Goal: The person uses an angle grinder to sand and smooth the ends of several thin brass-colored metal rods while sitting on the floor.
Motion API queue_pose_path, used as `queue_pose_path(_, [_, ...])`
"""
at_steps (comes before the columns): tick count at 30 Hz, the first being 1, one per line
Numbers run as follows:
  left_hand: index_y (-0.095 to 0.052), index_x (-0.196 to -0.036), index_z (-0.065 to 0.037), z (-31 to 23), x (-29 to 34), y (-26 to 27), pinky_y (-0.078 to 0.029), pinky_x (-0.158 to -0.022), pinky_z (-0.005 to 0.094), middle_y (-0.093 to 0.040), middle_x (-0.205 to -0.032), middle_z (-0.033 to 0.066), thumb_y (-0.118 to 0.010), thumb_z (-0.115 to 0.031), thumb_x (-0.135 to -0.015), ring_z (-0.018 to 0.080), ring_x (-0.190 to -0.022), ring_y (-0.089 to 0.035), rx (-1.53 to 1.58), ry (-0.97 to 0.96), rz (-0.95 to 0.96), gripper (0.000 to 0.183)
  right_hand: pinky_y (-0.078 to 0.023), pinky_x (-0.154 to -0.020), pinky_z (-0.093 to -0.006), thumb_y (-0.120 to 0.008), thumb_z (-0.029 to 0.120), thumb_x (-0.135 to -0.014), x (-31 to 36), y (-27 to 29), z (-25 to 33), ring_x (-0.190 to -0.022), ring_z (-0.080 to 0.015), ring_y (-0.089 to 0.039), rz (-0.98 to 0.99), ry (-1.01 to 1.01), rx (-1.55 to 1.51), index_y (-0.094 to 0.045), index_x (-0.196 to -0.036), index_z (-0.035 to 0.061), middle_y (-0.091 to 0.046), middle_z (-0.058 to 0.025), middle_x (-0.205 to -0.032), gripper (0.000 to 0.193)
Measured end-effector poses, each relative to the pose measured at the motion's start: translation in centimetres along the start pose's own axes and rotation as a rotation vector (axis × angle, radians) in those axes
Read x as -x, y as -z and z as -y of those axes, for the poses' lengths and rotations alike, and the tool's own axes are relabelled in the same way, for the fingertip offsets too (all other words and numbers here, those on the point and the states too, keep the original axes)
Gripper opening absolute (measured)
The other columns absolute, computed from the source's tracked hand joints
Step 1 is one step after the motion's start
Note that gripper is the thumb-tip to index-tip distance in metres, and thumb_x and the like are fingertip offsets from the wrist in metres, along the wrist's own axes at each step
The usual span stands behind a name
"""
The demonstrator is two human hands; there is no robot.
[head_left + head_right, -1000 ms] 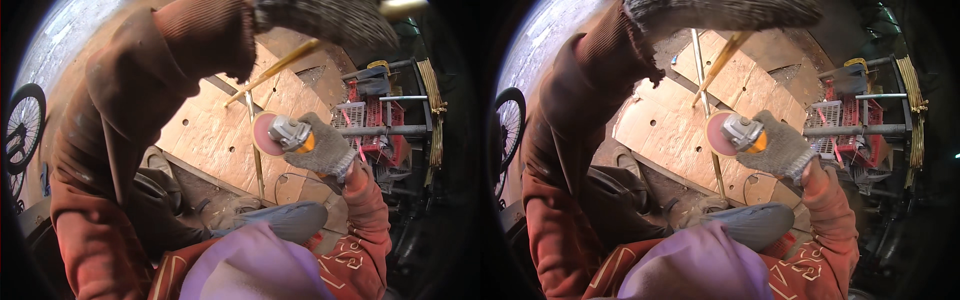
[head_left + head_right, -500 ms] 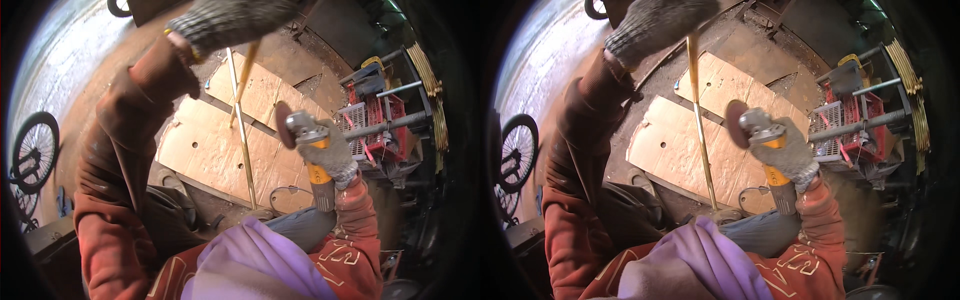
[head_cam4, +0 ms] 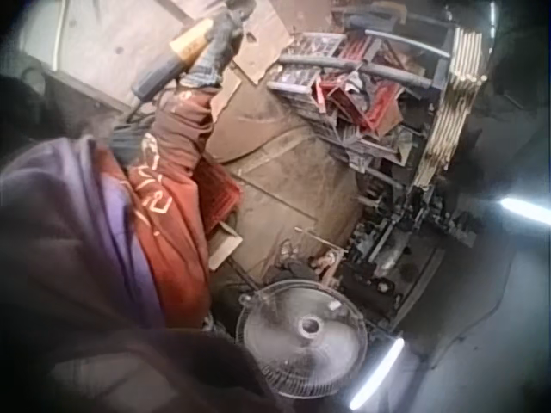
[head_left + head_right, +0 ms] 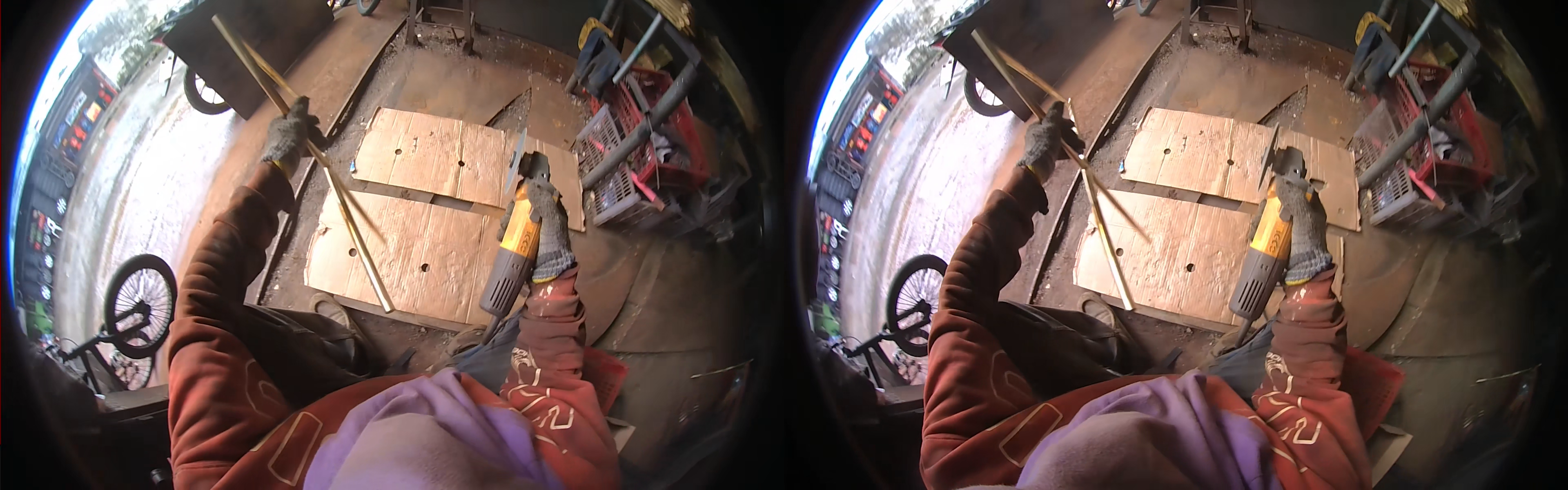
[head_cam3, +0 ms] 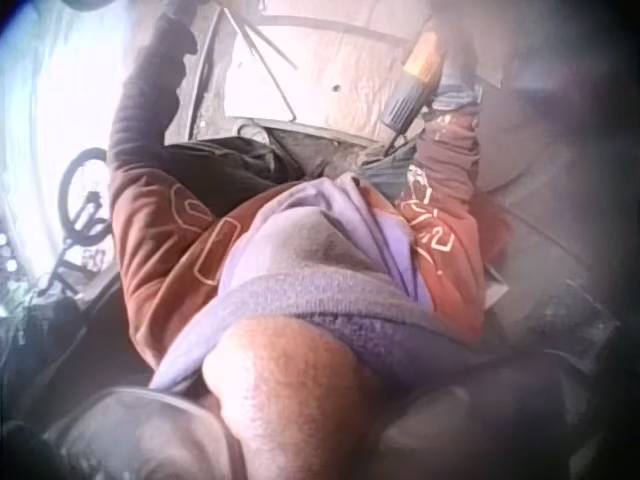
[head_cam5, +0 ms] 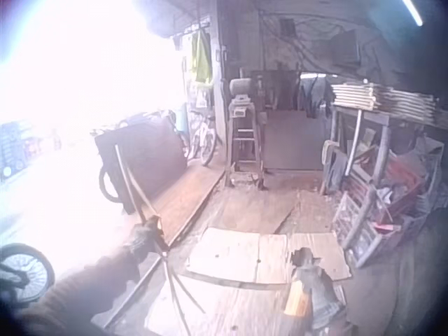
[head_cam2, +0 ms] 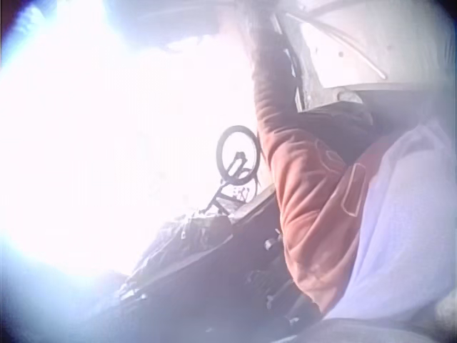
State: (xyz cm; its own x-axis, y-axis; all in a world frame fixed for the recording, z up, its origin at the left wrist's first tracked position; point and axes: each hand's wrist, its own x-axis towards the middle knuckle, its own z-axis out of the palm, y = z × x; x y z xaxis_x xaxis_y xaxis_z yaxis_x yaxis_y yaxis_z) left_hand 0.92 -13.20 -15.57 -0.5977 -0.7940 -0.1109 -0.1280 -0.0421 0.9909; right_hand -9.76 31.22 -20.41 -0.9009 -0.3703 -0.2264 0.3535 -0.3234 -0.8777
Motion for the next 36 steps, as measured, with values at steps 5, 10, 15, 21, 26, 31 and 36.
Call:
queue_pose_path(5, [-0.064, -0.095, 0.002, -6.1, 0.0, -1.8, -0.046, -0.041, 0.0370, -0.048, -0.059, 0.0034, -0.062, -0.045, -0.099, 0.0203, -0.043, -0.047, -0.105, 0.040, 0.048, 0.047, -0.059, -0.054, -0.0395, -0.079, 0.028, -0.086, -0.2, 0.0, 1.0, -0.058, -0.0260, -0.067, -0.075, -0.003, 0.015, -0.065, -0.110, 0.0035, -0.066, -0.0112, -0.078, 0.037])
queue_pose_path(10, [-0.067, -0.104, -0.001, -7.8, -2.8, 1.4, -0.041, -0.049, 0.0265, -0.051, -0.070, -0.0027, -0.067, -0.022, -0.094, 0.0110, -0.053, -0.046, -0.079, 0.130, 0.532, 0.023, -0.060, -0.057, -0.0378, -0.082, 0.029, -0.084, -0.3, -0.8, 1.2, -0.062, -0.0241, -0.070, -0.026, -0.031, 0.050, -0.067, -0.108, 0.0025, -0.069, -0.0124, -0.084, 0.038])
queue_pose_path(15, [-0.065, -0.123, 0.005, -4.1, 1.1, -1.5, -0.043, -0.054, 0.0227, -0.058, -0.080, -0.0028, -0.065, -0.015, -0.094, 0.0068, -0.062, -0.052, -0.071, 0.222, 0.800, 0.035, -0.061, -0.063, -0.0349, -0.087, 0.031, -0.079, -0.6, 0.6, -0.3, -0.071, -0.0201, -0.071, -0.007, 0.000, 0.129, -0.070, -0.113, 0.0032, -0.071, -0.0101, -0.093, 0.048])
queue_pose_path(21, [-0.065, -0.128, 0.003, 0.2, 3.9, -0.6, -0.042, -0.057, 0.0194, -0.056, -0.082, -0.0044, -0.063, -0.012, -0.093, 0.0041, -0.067, -0.052, 0.012, 0.383, 0.845, 0.038, -0.062, -0.066, -0.0339, -0.089, 0.033, -0.076, -0.7, -1.2, -1.9, -0.070, -0.0207, -0.071, 0.082, 0.003, 0.212, -0.067, -0.118, 0.0031, -0.071, -0.0096, -0.091, 0.057])
queue_pose_path(26, [-0.068, -0.109, -0.003, 2.1, 6.0, -3.4, -0.041, -0.049, 0.0222, -0.062, -0.078, 0.0012, -0.067, -0.014, -0.093, 0.0101, -0.062, -0.055, -0.026, 0.258, 0.589, 0.019, -0.063, -0.063, -0.0347, -0.089, 0.032, -0.076, -1.5, -0.6, -2.4, -0.069, -0.0207, -0.072, 0.074, 0.064, 0.268, -0.069, -0.116, 0.0018, -0.071, -0.0097, -0.092, 0.054])
queue_pose_path(31, [-0.068, -0.114, -0.004, 5.3, 2.5, -1.9, -0.046, -0.056, 0.0248, -0.064, -0.089, 0.0040, -0.067, -0.020, -0.094, 0.0133, -0.072, -0.059, -0.250, 0.022, 0.626, 0.026, -0.062, -0.062, -0.0342, -0.089, 0.030, -0.077, -2.1, 0.1, -3.0, -0.068, -0.0202, -0.072, 0.052, 0.082, 0.263, -0.069, -0.113, 0.0016, -0.071, -0.0090, -0.090, 0.050])
queue_pose_path(36, [-0.060, -0.131, -0.004, 3.7, 4.3, -0.6, -0.053, -0.078, 0.0404, -0.059, -0.125, 0.0117, -0.063, -0.036, -0.097, 0.0244, -0.104, -0.060, -0.132, -0.048, 0.596, 0.047, -0.062, -0.061, -0.0349, -0.090, 0.029, -0.076, -1.8, -0.7, -2.9, -0.065, -0.0204, -0.071, 0.065, 0.077, 0.220, -0.069, -0.110, 0.0013, -0.071, -0.0094, -0.087, 0.048])
